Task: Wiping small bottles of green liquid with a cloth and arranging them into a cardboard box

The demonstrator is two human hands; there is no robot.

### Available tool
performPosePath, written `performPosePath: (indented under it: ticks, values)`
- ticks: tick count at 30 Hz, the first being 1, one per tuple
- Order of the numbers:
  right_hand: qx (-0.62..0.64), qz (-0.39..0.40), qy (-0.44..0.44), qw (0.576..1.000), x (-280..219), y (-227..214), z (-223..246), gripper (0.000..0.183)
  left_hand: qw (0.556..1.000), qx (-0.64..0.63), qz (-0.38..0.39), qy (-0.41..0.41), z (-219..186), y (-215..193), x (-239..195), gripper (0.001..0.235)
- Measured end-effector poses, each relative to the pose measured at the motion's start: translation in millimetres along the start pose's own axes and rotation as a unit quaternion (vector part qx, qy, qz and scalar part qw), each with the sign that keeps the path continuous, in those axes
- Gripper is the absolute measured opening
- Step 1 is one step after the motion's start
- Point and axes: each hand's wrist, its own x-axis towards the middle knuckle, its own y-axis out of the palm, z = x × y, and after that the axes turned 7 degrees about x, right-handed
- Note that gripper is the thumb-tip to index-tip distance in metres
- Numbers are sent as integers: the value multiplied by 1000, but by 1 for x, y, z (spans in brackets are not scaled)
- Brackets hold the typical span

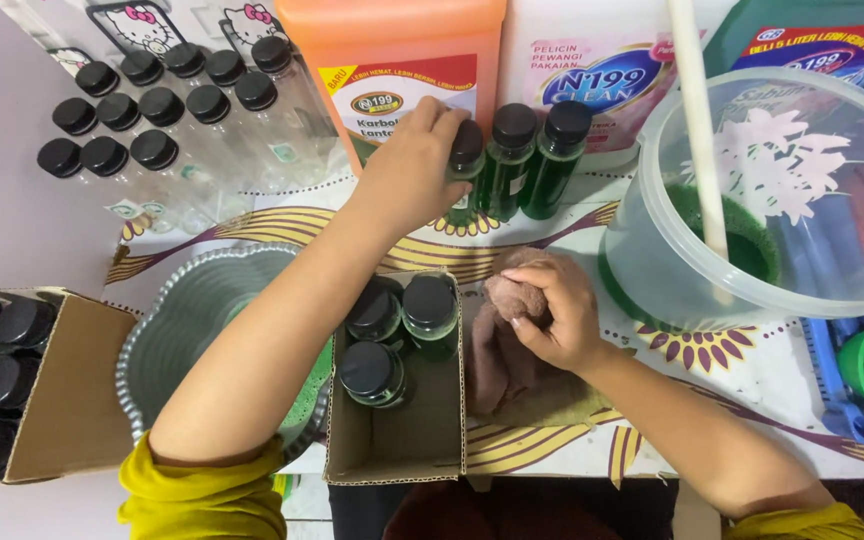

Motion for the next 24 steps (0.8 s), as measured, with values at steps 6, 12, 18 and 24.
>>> performPosePath:
  ticks: [6,12,18,24]
  values:
    - [11,6,-15,1000,10,2,13,49,998,-2,68,-13,-3,14,-3,74]
    - [13,29,6,999,10,-1,14,65,989,-122,39,-70,-13,-24,-26,52]
    - [19,26,64,997,-11,-5,-9,38,941,-306,-63,-133,-33,-39,-55,56]
    - [108,-37,126,985,-19,-23,-38,29,863,-473,-173,-45,-34,-30,-84,48]
